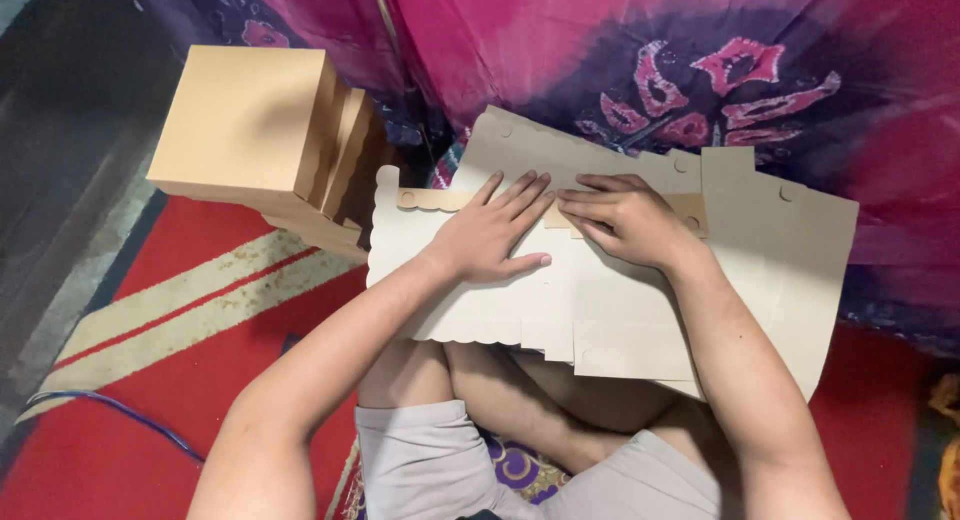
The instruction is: The person organizes previously folded cardboard boxes by aligning them into a stack, then folds a flat cardboard sheet into a box structure by hand, pressing and flipping it to smoothen the folds.
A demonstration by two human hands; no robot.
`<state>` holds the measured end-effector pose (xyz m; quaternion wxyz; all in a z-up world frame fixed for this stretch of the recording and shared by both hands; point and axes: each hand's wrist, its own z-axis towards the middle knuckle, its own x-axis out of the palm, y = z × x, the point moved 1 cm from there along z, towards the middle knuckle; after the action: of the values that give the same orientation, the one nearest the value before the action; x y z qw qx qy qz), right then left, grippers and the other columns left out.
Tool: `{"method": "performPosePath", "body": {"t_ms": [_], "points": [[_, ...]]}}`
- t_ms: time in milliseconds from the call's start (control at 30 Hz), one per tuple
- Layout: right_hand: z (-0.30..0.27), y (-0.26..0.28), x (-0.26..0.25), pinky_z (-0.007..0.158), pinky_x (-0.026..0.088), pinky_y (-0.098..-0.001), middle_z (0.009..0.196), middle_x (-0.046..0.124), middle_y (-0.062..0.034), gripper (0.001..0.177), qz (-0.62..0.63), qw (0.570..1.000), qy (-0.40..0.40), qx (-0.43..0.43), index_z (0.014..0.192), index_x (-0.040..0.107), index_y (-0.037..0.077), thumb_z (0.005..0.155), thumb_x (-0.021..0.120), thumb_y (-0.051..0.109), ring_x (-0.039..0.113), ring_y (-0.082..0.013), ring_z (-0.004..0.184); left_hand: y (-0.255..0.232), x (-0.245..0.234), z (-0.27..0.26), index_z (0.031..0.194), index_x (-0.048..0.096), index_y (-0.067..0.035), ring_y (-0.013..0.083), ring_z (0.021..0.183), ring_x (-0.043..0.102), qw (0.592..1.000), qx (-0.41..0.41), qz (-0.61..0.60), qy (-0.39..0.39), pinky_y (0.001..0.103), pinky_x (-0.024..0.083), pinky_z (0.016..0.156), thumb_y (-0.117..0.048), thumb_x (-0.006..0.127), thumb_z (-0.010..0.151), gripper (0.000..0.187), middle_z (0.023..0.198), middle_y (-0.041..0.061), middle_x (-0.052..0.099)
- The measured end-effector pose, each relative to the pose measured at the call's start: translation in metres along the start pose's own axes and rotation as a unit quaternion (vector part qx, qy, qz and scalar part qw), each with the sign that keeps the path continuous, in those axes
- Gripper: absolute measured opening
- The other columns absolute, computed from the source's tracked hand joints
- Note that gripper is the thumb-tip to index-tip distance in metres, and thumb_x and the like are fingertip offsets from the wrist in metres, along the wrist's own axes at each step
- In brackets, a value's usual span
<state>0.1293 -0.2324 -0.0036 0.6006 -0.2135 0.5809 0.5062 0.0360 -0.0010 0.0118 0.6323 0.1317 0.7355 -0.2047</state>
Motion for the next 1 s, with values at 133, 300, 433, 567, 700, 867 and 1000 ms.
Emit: {"method": "performPosePath", "body": {"t_ms": [133,300,433,567,700,867,1000], "points": [[-0.003,-0.001,0.006,0.109,0.045,-0.0504,0.135,0.071,0.0059,0.028,-0.025,1.0,-0.008,0.004,0.126,0.074,0.028,0.099,0.066,0.026,0.06,-0.0271,0.134,-0.001,0.002,0.001,0.163,0.024,-0.014,0.0214,0.159,0.014,1.0,0.002,0.009,-0.003,0.049,0.003,0.129,-0.077,0.019,0.096,0.092,0.171,0.008,0.021],[0.005,0.004,0.011,0.118,0.035,-0.0597,0.15,0.06,-0.0016,0.04,-0.077,0.997,0.019,-0.007,0.142,0.064,0.023,0.108,0.049,0.04,0.045,-0.0316,0.147,-0.004,-0.004,-0.001,0.164,0.018,-0.014,0.0182,0.159,0.009,0.999,-0.019,0.03,0.017,0.047,-0.001,0.129,-0.079,0.011,0.094,0.096,0.172,0.005,0.016],[0.003,0.002,0.016,0.12,0.029,-0.0631,0.157,0.053,-0.0035,0.045,-0.098,0.994,0.042,-0.002,0.148,0.058,0.02,0.11,0.043,0.042,0.04,-0.0323,0.151,-0.004,-0.002,0.0,0.165,0.017,-0.014,0.0174,0.16,0.006,0.998,-0.023,0.046,0.023,0.046,-0.002,0.129,-0.079,0.008,0.094,0.096,0.173,0.004,0.014],[0.001,0.002,0.018,0.122,0.02,-0.0675,0.162,0.046,-0.0049,0.051,-0.088,0.994,0.065,0.019,0.154,0.05,0.02,0.111,0.036,0.044,0.033,-0.0334,0.154,-0.005,-0.001,0.0,0.165,0.015,-0.015,0.0168,0.16,0.006,0.998,-0.027,0.046,0.027,0.046,-0.003,0.129,-0.08,0.007,0.093,0.097,0.173,0.002,0.013],[-0.001,-0.003,0.02,0.122,0.015,-0.0697,0.164,0.042,-0.0028,0.053,-0.075,0.994,0.074,0.034,0.158,0.045,0.023,0.111,0.034,0.046,0.029,-0.0332,0.155,-0.004,0.001,0.001,0.165,0.016,-0.016,0.0163,0.16,0.005,0.998,-0.029,0.053,0.019,0.045,-0.003,0.129,-0.08,0.006,0.093,0.096,0.173,0.001,0.013],[-0.001,0.0,0.019,0.123,0.016,-0.0689,0.164,0.042,-0.0026,0.051,-0.069,0.994,0.065,0.051,0.159,0.043,0.025,0.112,0.036,0.042,0.03,-0.0322,0.154,-0.005,0.0,0.002,0.165,0.016,-0.017,0.015,0.159,0.007,0.998,-0.029,0.054,0.023,0.044,-0.002,0.129,-0.08,0.007,0.093,0.096,0.173,0.0,0.014],[-0.001,-0.001,0.019,0.123,0.018,-0.0668,0.164,0.042,-0.0036,0.05,-0.06,0.995,0.051,0.068,0.16,0.04,0.025,0.112,0.037,0.035,0.031,-0.0316,0.154,-0.006,-0.004,-0.001,0.165,0.016,-0.017,0.0151,0.159,0.006,0.998,-0.032,0.052,0.028,0.044,-0.002,0.129,-0.079,0.011,0.093,0.095,0.173,0.0,0.013]]}}
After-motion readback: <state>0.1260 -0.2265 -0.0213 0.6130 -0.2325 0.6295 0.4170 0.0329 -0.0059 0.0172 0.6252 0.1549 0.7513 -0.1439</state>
